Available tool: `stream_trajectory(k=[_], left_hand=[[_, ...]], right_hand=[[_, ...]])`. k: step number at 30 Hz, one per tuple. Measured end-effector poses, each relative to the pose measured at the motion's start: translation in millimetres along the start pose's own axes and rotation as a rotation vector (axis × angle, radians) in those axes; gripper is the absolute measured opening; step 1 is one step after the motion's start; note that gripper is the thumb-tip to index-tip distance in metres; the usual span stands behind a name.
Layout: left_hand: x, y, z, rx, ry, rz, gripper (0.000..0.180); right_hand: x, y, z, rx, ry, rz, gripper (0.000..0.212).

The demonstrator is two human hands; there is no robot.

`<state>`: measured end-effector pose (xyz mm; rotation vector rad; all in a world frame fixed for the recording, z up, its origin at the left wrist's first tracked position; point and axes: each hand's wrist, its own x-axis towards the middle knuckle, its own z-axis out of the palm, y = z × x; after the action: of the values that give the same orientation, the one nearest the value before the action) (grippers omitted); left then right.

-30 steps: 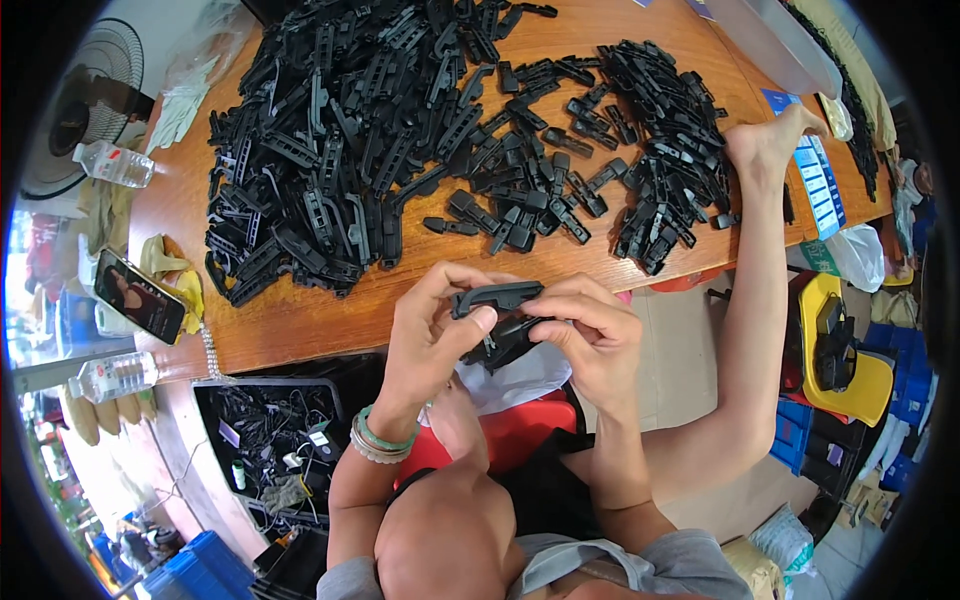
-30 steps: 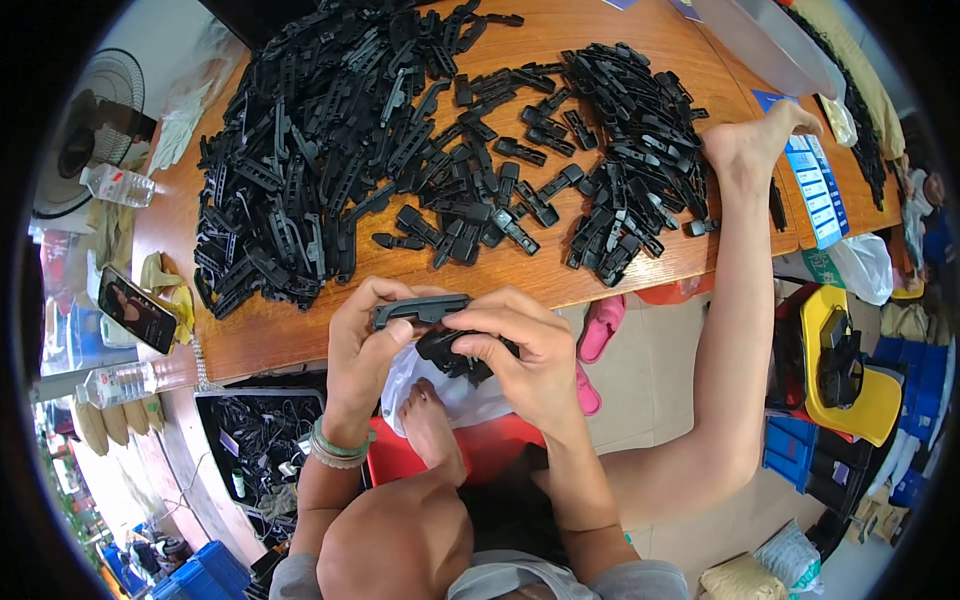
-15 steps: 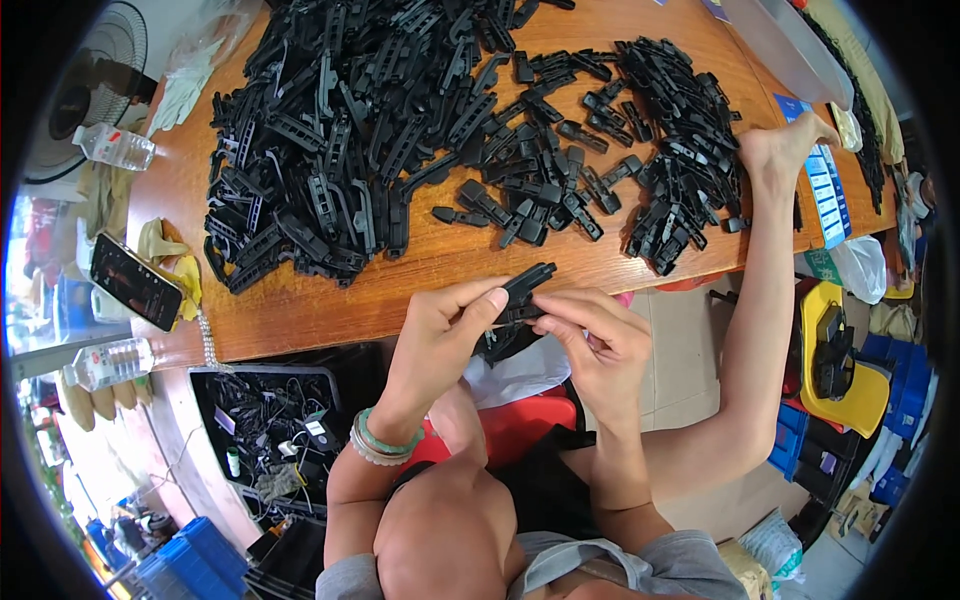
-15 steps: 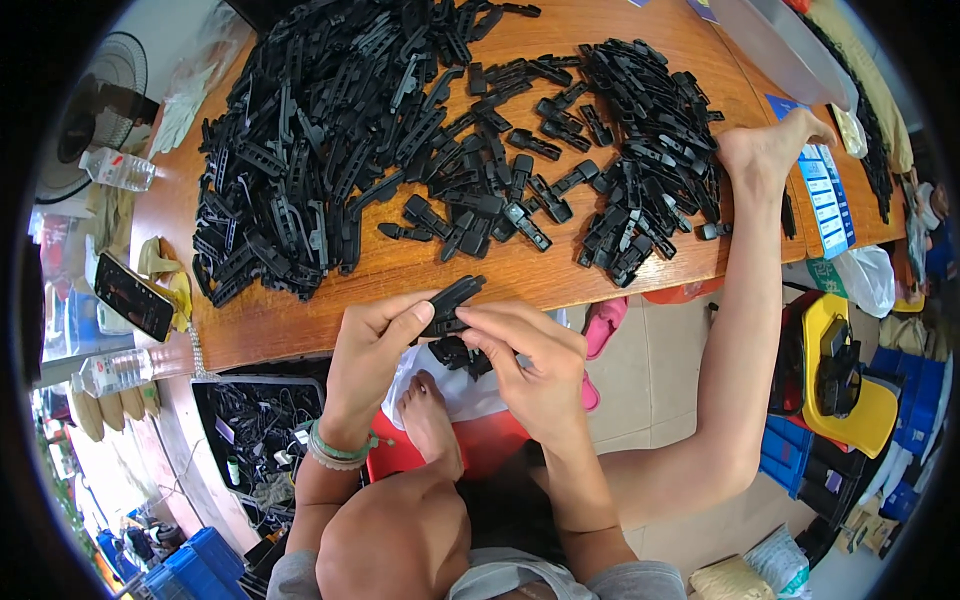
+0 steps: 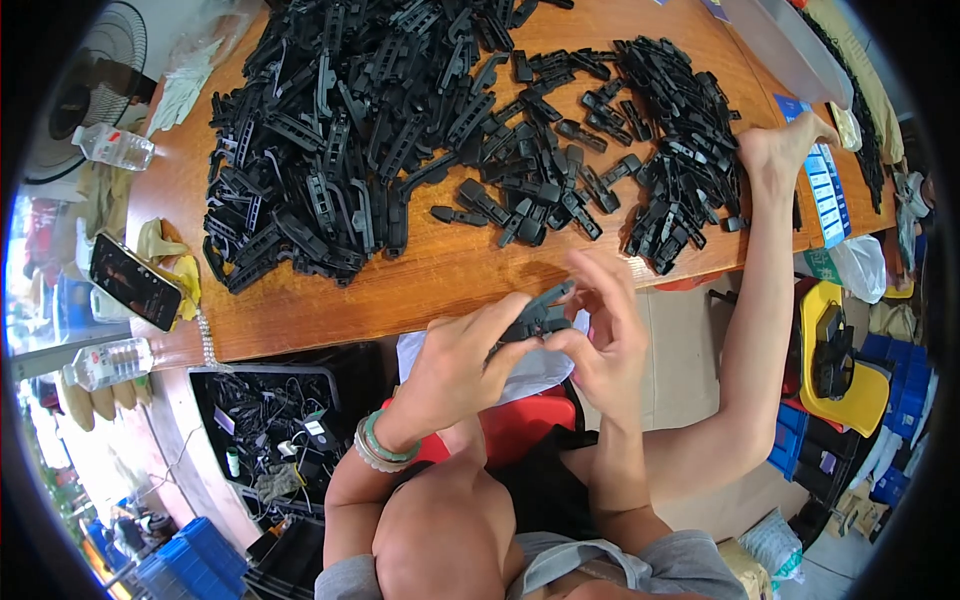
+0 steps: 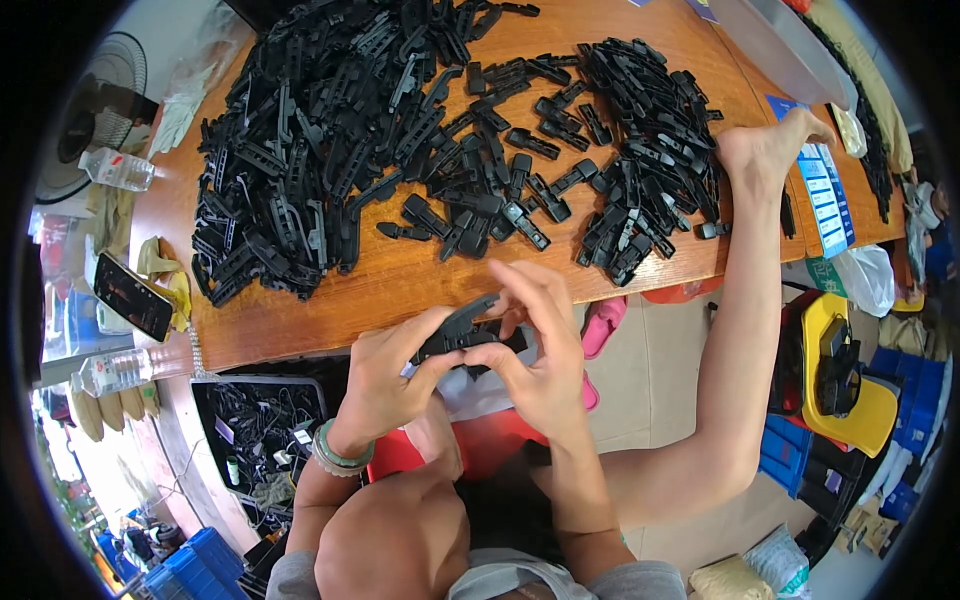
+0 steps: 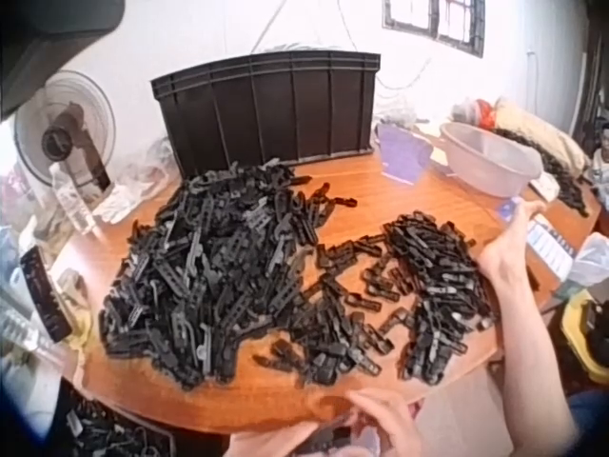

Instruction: The person assembles plastic clips by taking components from the table, fitting them together by hand, and dropping the assembled clips into a bag.

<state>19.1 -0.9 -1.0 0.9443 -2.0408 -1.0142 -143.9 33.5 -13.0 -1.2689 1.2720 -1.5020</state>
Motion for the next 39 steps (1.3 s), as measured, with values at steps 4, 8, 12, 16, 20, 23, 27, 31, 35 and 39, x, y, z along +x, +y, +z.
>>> stream_trajectory(k=[4, 8, 12, 16, 20, 23, 27, 31, 35, 39], left_hand=[[0.9, 2.9, -0.6, 0.023, -0.053, 0.018, 0.039], [2.6, 4.9, 0.8, 0.065, -0.069, 0.059, 0.039], [2.3, -1.8, 5.7, 0.045, -0.065, 0.099, 0.039], [-0.2, 3.0, 5.7, 0.029, -0.071, 0.042, 0.037], [0.9, 12.4, 5.5, 0.063, -0.011, -0.051, 0.032], [-1.0, 11.2, 6.2, 0.035, -0.021, -0.053, 0.033], [-7.7, 6.9, 14.8, -0.067, 0.057, -0.102, 0.033], [-3.6, 2.5, 15.5, -0.131, 0.098, -0.084, 0.034], [-1.1, -2.9, -7.1, -0.059, -0.076, -0.138, 0.025], [0.4, -18.9, -35.8, 0.124, 0.135, -0.119, 0.015]], right_hand=[[-2.1, 7.4, -7.9, 0.089, -0.102, 0.120, 0.044], [-2.6, 6.2, -8.0, 0.049, -0.077, 0.091, 0.037], [-5.7, 11.7, -6.8, 0.079, -0.004, 0.093, 0.035], [-2.8, 7.6, -6.5, 0.173, -0.028, 0.146, 0.032], [-0.8, 11.9, -8.5, 0.302, -0.114, 0.223, 0.032], [-4.7, 16.9, -9.6, 0.327, -0.091, 0.202, 0.031], [-6.2, 20.9, -9.6, 0.309, -0.077, 0.166, 0.026], [0.8, 22.5, -11.3, 0.315, -0.091, 0.176, 0.021], [-1.5, 20.3, -9.7, 0.421, -0.133, 0.327, 0.018], [10.0, 8.9, -3.1, 0.217, -0.284, 0.416, 0.016]])
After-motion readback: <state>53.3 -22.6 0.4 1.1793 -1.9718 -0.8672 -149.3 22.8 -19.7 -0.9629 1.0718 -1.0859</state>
